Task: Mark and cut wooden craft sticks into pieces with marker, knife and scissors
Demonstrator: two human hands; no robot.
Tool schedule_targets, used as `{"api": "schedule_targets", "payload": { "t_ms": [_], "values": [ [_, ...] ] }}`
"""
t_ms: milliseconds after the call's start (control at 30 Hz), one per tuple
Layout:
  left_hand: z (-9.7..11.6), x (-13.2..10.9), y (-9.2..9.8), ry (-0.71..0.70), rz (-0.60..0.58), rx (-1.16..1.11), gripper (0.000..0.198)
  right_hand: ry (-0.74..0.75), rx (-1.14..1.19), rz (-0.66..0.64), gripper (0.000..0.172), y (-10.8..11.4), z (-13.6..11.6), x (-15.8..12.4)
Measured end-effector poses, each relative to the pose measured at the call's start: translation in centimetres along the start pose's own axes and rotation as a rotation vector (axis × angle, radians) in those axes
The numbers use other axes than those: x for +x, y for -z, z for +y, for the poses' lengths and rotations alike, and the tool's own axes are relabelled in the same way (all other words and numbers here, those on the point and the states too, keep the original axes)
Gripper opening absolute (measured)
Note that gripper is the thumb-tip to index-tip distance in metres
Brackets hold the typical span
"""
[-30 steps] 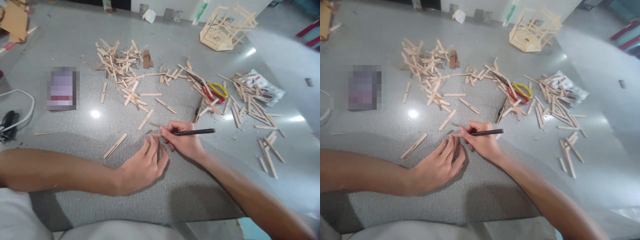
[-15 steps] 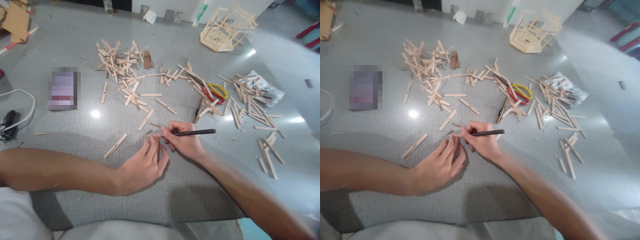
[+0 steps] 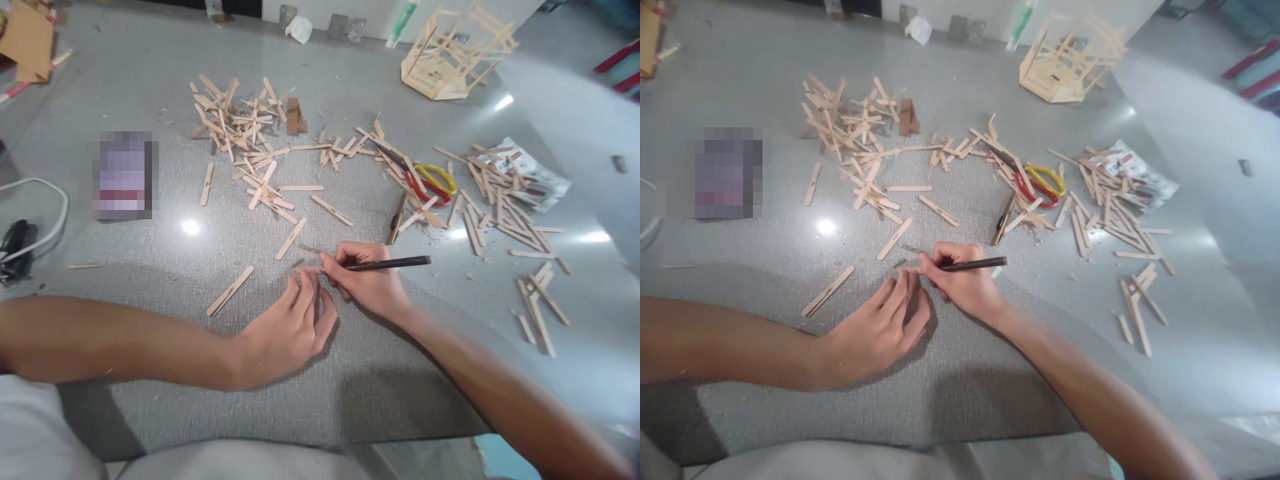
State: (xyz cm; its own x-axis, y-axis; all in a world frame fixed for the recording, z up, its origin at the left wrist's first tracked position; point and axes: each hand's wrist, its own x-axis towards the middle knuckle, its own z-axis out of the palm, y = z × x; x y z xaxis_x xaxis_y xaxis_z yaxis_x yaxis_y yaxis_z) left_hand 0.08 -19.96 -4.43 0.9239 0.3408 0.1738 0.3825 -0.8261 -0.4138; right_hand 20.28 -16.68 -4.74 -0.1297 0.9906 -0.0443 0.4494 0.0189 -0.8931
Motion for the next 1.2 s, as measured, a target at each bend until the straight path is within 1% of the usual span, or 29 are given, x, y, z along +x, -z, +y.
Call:
{"api": "schedule_targets", "payload": {
  "t_ms": [400,467,533,667,733,900,967,1033,1133,1200],
  "values": [
    [0.0,0.0,-0.1,-0.007,-0.014,0.015,0.043,-0.015,-0.032,0.021,0.051,0.0,-0.2,0.0],
    [0.0,0.0,-0.1,-0.009,-0.018,0.017,0.043,-0.045,0.032,0.016,0.049,0.1,-0.3,0.2],
    [0.0,0.0,-0.1,-0.008,-0.021,0.012,0.045,-0.105,0.144,0.023,0.048,0.4,-0.4,0.4],
    [0.0,-0.1,-0.2,0.004,-0.001,-0.005,0.048,-0.220,0.352,0.079,0.049,1.2,-0.4,0.9],
    [0.0,-0.1,-0.2,0.007,0.005,-0.014,0.049,-0.240,0.386,0.088,0.048,1.4,-0.3,1.0],
    [0.1,-0.2,-0.4,0.016,0.006,-0.021,0.048,-0.235,0.389,0.083,0.046,1.3,0.0,1.0],
    [0.1,-0.2,-0.4,0.017,0.006,-0.020,0.046,-0.234,0.397,0.084,0.046,1.3,0.1,0.9],
    [0.1,-0.1,-0.3,0.021,0.017,-0.015,0.040,-0.231,0.405,0.082,0.045,1.3,0.1,1.0],
    [-0.3,0.2,0.1,0.053,0.065,-0.025,0.026,-0.226,0.436,0.083,0.046,1.3,0.1,1.0],
    [-0.7,0.5,0.4,0.084,0.093,-0.081,0.021,-0.229,0.472,0.090,0.047,1.3,0.1,1.1]
  ]
}}
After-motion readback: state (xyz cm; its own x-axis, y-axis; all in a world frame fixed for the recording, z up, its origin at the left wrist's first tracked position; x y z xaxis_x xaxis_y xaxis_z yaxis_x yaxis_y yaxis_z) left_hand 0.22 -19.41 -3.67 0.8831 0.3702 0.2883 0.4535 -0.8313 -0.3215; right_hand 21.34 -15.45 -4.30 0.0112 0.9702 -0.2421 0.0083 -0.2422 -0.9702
